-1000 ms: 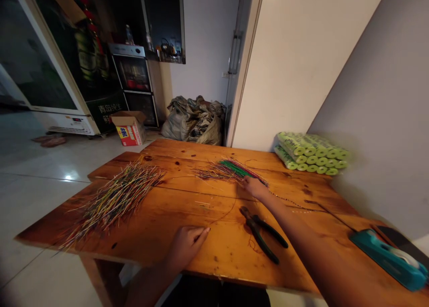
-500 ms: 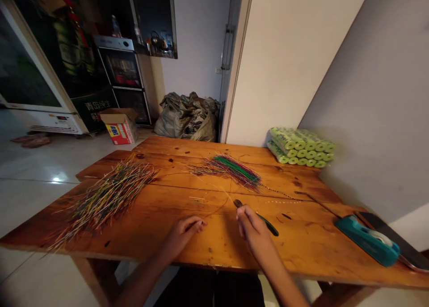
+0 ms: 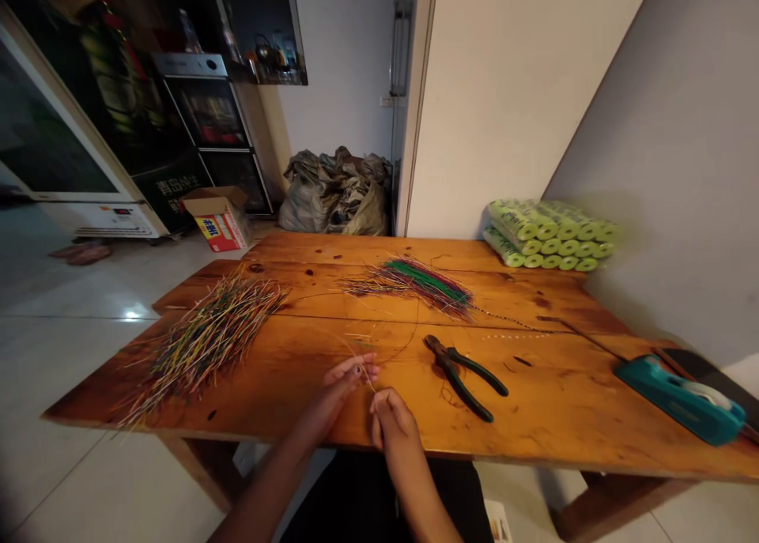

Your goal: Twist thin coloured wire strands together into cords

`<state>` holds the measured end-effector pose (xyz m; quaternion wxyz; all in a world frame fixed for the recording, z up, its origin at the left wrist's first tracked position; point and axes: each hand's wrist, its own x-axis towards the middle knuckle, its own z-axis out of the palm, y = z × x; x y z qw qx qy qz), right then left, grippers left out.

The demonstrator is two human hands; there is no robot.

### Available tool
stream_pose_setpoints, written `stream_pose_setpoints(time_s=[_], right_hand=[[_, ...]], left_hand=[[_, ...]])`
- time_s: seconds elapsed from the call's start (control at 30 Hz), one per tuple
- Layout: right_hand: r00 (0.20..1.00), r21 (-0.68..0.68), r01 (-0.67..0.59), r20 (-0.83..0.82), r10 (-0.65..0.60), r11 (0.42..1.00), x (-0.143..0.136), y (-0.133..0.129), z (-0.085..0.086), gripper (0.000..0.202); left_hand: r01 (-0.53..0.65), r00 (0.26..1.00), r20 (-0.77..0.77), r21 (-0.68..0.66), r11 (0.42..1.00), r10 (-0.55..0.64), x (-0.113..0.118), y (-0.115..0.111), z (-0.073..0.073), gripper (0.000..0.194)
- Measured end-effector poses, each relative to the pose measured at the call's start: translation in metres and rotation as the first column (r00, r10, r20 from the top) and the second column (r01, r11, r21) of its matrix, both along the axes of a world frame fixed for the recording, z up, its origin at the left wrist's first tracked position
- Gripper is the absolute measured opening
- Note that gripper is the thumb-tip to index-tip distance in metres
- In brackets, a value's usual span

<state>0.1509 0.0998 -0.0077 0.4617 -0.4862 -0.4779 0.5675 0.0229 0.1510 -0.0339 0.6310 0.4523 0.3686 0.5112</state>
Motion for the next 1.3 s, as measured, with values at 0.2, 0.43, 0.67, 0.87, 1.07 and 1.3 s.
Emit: stream_pose_setpoints(time_s=[0.2,0.43,0.67,0.87,1.07,1.3], right_hand=[[0.954,0.149,-0.015,0.299,-0.030,0.989,-0.001,-0.006,-0.007,0.032],[0.903,0.170,-0.075,0.430,-0.005,0.983,0.003,-0.009,-0.011,0.028],[0.885,0.190,-0.105,0.465,0.005,0.976,0.010,-0.002,-0.006,0.021],[0.871,0.161,-0.151,0.489,0.054,0.975,0.017,0.003,-0.003,0.024],[0.874,0.140,-0.175,0.478,0.088,0.975,0.024,-0.002,-0.002,0.026],[0.808,0.106,-0.305,0.555,0.198,0.947,0.037,0.000,0.006,0.022]], left_hand=[[-0.039,0.999,0.004,-0.041,0.998,0.039,0.002,0.000,0.000,0.045],[-0.031,0.999,0.013,-0.053,0.998,0.032,0.003,0.001,-0.003,0.040],[0.082,0.996,0.028,-0.044,0.996,-0.081,0.001,0.000,-0.006,0.037],[0.083,0.996,0.041,-0.057,0.995,-0.081,0.002,0.000,-0.004,0.035],[-0.092,0.960,0.246,-0.168,0.981,0.132,0.000,0.001,0.006,0.037],[-0.045,0.977,0.198,-0.179,0.983,0.081,0.001,0.002,0.005,0.038]])
